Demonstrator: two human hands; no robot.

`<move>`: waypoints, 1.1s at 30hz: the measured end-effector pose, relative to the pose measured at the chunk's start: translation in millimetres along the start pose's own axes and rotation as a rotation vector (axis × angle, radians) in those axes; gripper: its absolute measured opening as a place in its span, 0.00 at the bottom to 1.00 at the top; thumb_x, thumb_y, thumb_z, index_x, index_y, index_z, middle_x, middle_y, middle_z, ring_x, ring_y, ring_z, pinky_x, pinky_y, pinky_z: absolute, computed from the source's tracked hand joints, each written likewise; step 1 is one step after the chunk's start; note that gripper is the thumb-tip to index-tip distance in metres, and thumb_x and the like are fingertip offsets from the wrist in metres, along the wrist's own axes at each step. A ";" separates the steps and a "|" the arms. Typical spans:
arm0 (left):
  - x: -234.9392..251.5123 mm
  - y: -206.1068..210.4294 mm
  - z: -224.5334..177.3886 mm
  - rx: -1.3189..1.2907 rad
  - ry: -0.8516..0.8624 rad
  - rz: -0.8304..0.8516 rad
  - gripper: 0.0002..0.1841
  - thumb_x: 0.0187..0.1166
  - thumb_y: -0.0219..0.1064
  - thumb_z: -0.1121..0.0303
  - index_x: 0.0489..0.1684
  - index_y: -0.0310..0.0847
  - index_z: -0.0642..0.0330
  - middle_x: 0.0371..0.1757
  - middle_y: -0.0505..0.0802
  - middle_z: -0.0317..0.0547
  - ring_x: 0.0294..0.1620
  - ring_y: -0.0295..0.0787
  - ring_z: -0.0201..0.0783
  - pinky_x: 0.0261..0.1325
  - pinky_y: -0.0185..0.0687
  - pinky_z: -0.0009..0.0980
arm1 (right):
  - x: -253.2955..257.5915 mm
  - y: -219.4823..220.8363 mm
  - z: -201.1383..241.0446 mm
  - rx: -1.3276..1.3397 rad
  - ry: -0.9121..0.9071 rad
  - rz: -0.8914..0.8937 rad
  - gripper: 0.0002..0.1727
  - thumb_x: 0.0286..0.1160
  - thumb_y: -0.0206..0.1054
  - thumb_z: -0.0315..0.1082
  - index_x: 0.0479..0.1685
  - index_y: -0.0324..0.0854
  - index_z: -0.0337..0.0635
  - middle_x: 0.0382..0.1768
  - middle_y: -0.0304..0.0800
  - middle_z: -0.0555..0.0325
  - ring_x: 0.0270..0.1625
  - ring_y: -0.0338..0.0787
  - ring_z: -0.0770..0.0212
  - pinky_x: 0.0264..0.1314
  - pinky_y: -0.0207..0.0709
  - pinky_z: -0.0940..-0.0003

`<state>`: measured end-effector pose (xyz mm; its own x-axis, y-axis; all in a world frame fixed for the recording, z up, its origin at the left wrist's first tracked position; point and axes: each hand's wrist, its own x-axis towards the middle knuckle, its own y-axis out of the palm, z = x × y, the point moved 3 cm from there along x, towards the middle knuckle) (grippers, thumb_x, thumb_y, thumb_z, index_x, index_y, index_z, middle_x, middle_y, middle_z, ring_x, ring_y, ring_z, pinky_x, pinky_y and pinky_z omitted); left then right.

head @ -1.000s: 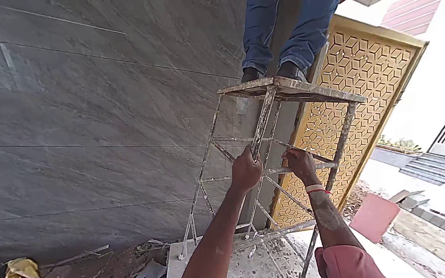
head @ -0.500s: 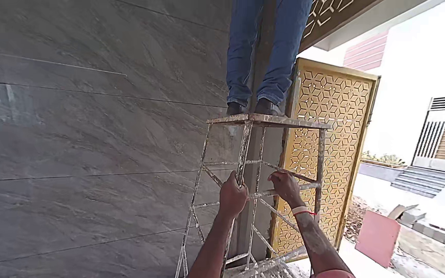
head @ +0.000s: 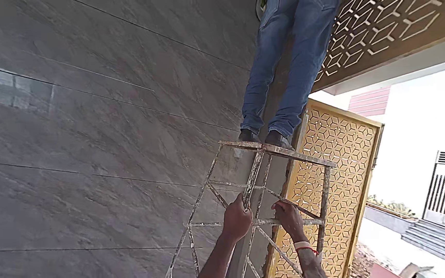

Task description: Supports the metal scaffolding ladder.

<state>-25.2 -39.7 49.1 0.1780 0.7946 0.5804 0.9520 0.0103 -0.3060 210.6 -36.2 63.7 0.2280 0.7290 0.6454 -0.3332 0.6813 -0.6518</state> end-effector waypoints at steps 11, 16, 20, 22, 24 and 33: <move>-1.3 -1.7 -2.5 0.051 -0.032 0.042 0.18 0.77 0.59 0.66 0.66 0.77 0.57 0.36 0.90 0.47 0.37 0.90 0.46 0.44 0.85 0.50 | -0.7 1.4 -0.1 -0.027 0.016 -0.001 0.18 0.89 0.57 0.41 0.42 0.94 0.49 0.37 0.95 0.49 0.46 0.92 0.43 0.52 0.78 0.33; -1.9 -3.5 -5.9 0.068 -0.041 0.045 0.19 0.78 0.60 0.66 0.67 0.76 0.57 0.38 0.90 0.49 0.40 0.90 0.48 0.46 0.85 0.51 | 0.4 1.2 -0.9 -0.022 0.017 0.002 0.18 0.89 0.57 0.41 0.43 0.94 0.49 0.36 0.94 0.50 0.45 0.92 0.44 0.50 0.78 0.33; -1.6 -3.6 -4.6 0.053 -0.034 0.041 0.21 0.76 0.60 0.67 0.68 0.76 0.58 0.38 0.91 0.48 0.39 0.91 0.47 0.46 0.85 0.50 | 0.4 1.3 -0.6 -0.026 -0.002 -0.014 0.19 0.89 0.56 0.41 0.40 0.94 0.49 0.35 0.95 0.50 0.45 0.92 0.45 0.50 0.78 0.34; -0.9 -2.3 -4.0 0.037 -0.029 0.035 0.20 0.75 0.60 0.68 0.66 0.77 0.57 0.35 0.91 0.45 0.36 0.90 0.45 0.44 0.85 0.49 | 0.6 0.6 -1.4 -0.028 -0.015 -0.016 0.19 0.89 0.55 0.40 0.40 0.94 0.49 0.35 0.95 0.50 0.45 0.92 0.45 0.51 0.79 0.35; -1.0 -1.5 -2.2 0.022 -0.031 0.031 0.19 0.75 0.60 0.67 0.64 0.77 0.57 0.33 0.90 0.44 0.34 0.89 0.44 0.42 0.85 0.48 | -0.5 0.1 0.0 -0.020 -0.016 -0.015 0.19 0.88 0.55 0.39 0.40 0.94 0.48 0.34 0.94 0.51 0.44 0.92 0.46 0.51 0.79 0.37; 1.2 0.6 0.1 0.010 -0.033 0.011 0.17 0.72 0.62 0.67 0.60 0.78 0.56 0.30 0.89 0.42 0.30 0.88 0.43 0.39 0.84 0.47 | 3.7 0.0 -2.6 -0.022 0.019 0.020 0.19 0.88 0.55 0.42 0.40 0.94 0.50 0.31 0.93 0.54 0.41 0.92 0.50 0.53 0.80 0.40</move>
<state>-24.4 -38.7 49.5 0.1802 0.8145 0.5514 0.9472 0.0073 -0.3204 213.9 -33.4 65.1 0.2387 0.7438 0.6244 -0.3180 0.6674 -0.6734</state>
